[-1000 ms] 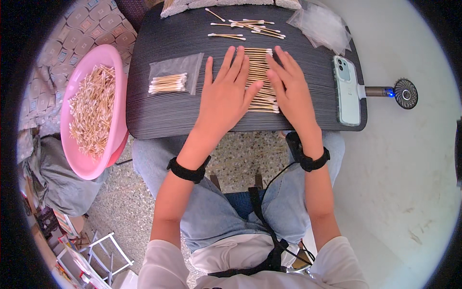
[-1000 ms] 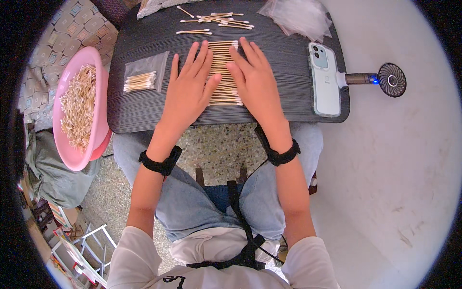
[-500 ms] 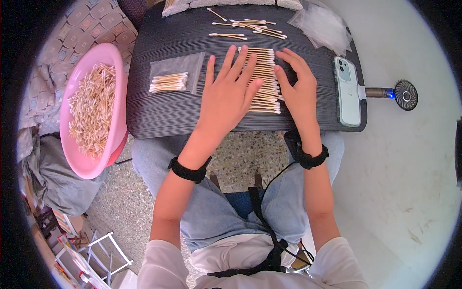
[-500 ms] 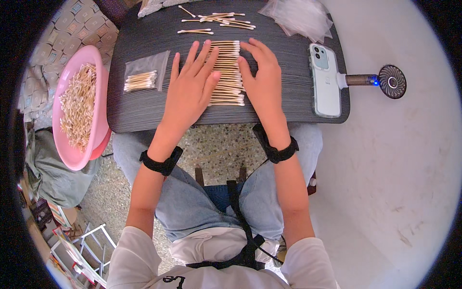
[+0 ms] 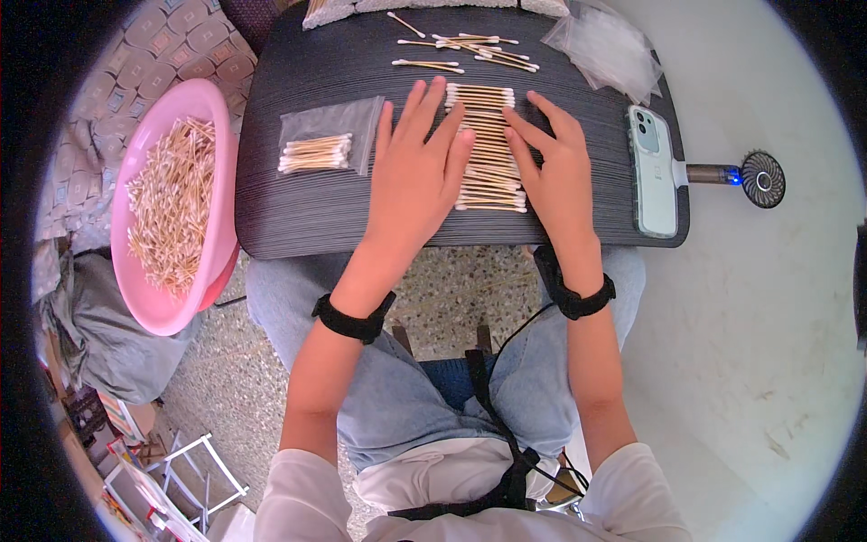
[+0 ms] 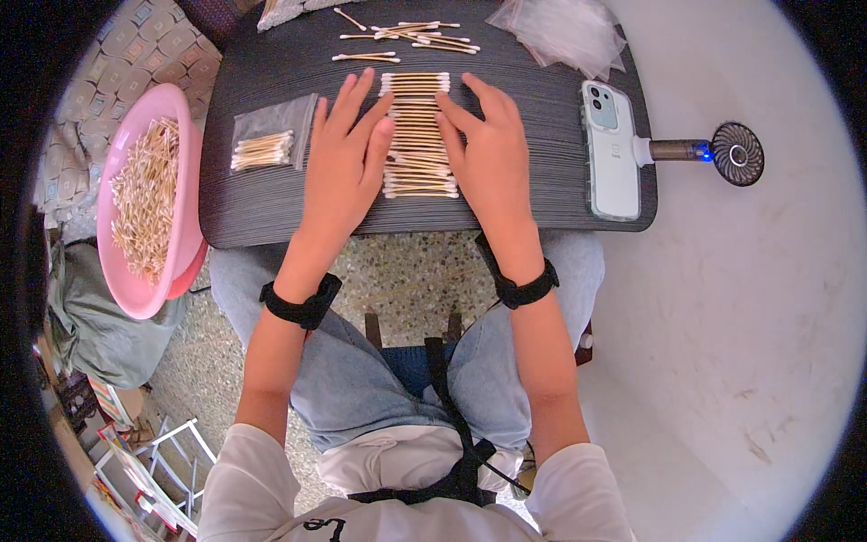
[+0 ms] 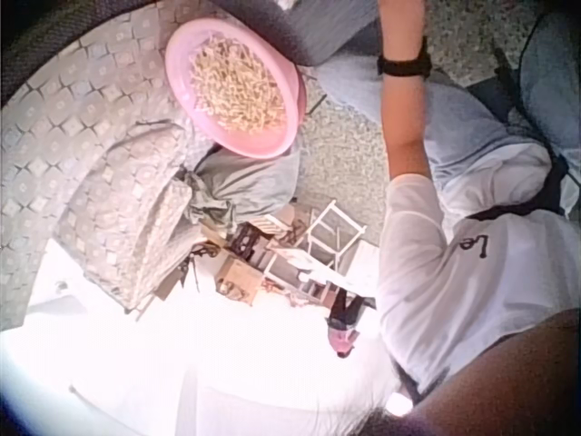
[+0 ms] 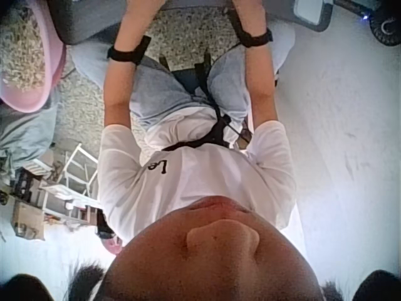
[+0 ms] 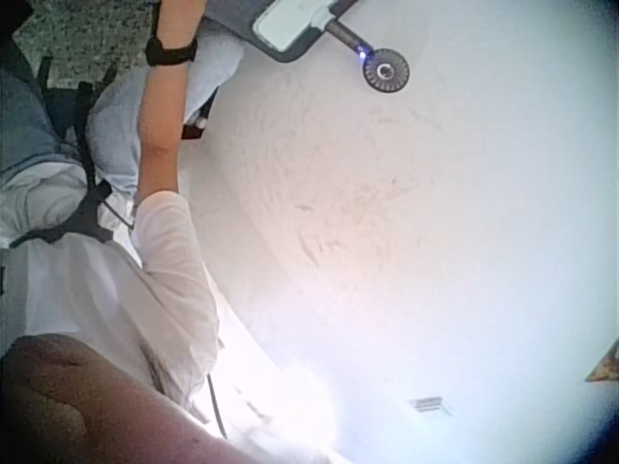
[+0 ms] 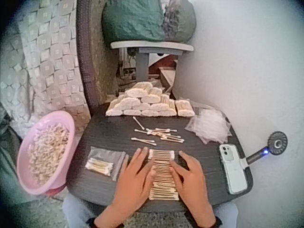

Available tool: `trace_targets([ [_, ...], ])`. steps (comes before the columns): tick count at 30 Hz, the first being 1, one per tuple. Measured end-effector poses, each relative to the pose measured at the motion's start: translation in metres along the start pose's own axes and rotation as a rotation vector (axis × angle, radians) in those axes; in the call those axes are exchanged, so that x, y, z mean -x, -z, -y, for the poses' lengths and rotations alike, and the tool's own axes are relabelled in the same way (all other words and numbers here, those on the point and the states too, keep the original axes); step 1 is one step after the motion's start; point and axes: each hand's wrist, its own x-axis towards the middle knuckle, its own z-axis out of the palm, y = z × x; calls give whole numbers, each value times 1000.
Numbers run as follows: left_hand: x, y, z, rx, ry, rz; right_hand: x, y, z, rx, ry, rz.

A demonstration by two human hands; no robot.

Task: Sorting cotton swabs and placing them into small plastic bags.

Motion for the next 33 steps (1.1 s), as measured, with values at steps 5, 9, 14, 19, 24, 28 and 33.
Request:
trace_targets([
  [5,2,-2,1,-33,-6,11,1,2,0,-21,-4,18],
  [9,2,-4,0,-122,-17,1,1,1,0,-20,1,16],
  [14,2,-5,3,-138,-12,15,1,1,0,-24,18,16],
  [19,-3,-5,3,33,-15,0,-2,-4,-4,-134,-41,9],
  [24,-9,-8,11,17,-49,44,0,-11,-6,36,37,94],
  [28,-11,-8,8,7,-53,86,0,-10,-8,48,43,142],
  [33,-9,-8,3,91,33,-28,-3,-8,-11,-99,7,138],
])
